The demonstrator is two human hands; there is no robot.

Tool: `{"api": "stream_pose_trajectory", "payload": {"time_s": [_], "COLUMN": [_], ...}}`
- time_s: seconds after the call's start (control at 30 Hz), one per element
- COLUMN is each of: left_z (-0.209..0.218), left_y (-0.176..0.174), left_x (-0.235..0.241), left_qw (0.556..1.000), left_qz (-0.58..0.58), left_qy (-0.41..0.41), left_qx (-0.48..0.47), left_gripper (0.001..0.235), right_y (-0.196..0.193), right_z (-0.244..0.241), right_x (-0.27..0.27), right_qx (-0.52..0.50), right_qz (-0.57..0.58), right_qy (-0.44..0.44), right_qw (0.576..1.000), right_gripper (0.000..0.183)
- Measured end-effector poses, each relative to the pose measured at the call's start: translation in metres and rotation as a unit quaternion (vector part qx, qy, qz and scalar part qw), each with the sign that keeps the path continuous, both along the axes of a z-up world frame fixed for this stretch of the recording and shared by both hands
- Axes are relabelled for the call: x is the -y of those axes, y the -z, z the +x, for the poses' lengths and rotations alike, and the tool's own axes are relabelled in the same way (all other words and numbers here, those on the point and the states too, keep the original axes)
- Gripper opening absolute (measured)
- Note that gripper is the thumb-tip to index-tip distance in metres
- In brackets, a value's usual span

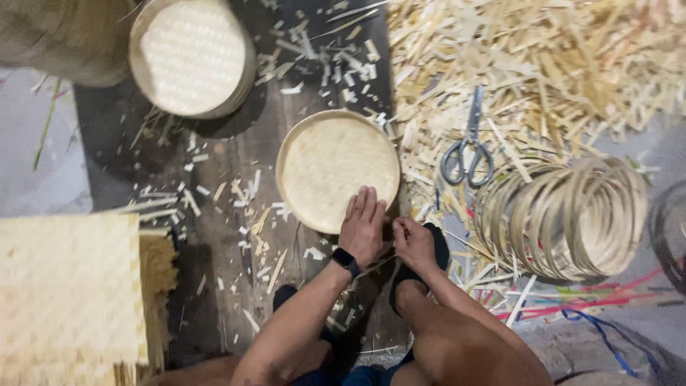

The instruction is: The person sits on the floor and repeatedly assembles circular woven basket bases. They place a pre-woven square mat onto a wooden mold, fit a bamboo ring over it, and trim the excess matting with scissors. The finished bases are stacked nearby.

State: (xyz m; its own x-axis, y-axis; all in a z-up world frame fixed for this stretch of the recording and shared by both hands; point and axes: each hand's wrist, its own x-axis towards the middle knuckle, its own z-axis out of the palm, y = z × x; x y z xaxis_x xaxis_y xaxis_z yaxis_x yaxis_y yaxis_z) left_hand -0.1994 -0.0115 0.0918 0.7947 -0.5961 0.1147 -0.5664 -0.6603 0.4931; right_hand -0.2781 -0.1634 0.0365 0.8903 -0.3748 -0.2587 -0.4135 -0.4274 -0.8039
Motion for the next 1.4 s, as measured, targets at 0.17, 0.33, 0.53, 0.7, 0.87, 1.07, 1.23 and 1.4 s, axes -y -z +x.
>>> {"api": "stream_pose_trajectory", "payload": {"time_s": [0.17,0.33,0.53,0.7,0.87,1.07,1.23,1.4], "left_z": [-0.009,0.031,0.196,0.278,0.300,0.298,0.305,0.301], "left_y": [0.039,0.081,0.080,0.056,0.060,0.069,0.069,0.047], "left_x": [-0.057,-0.119,-0.199,-0.246,-0.260,-0.258,-0.257,-0.267], "left_qw": [0.998,0.983,0.946,0.956,0.961,0.962,0.973,0.971], "left_qz": [0.044,0.084,0.284,0.088,0.061,0.083,0.090,0.118], "left_qy": [0.038,0.121,-0.028,-0.184,-0.186,-0.175,-0.182,-0.170], "left_qx": [0.021,0.112,0.153,0.212,0.194,0.193,0.107,0.119], "left_gripper": [0.051,0.051,0.038,0.031,0.038,0.038,0.040,0.045], "right_y": [-0.005,0.004,0.006,0.005,0.003,-0.004,-0.011,-0.012], "right_z": [0.002,0.000,-0.001,-0.002,-0.003,0.001,0.004,0.003], "right_x": [-0.002,0.002,0.002,0.002,0.001,-0.003,-0.001,-0.003], "right_qx": [0.013,0.019,-0.003,-0.012,-0.022,-0.031,-0.057,-0.051], "right_qz": [-0.050,-0.082,-0.085,-0.098,-0.080,-0.071,-0.082,-0.069], "right_qy": [-0.026,-0.062,-0.075,-0.087,-0.083,-0.079,-0.106,-0.093], "right_qw": [0.998,0.995,0.994,0.991,0.993,0.994,0.989,0.992], "right_gripper": [0.019,0.021,0.023,0.020,0.019,0.019,0.020,0.020]}}
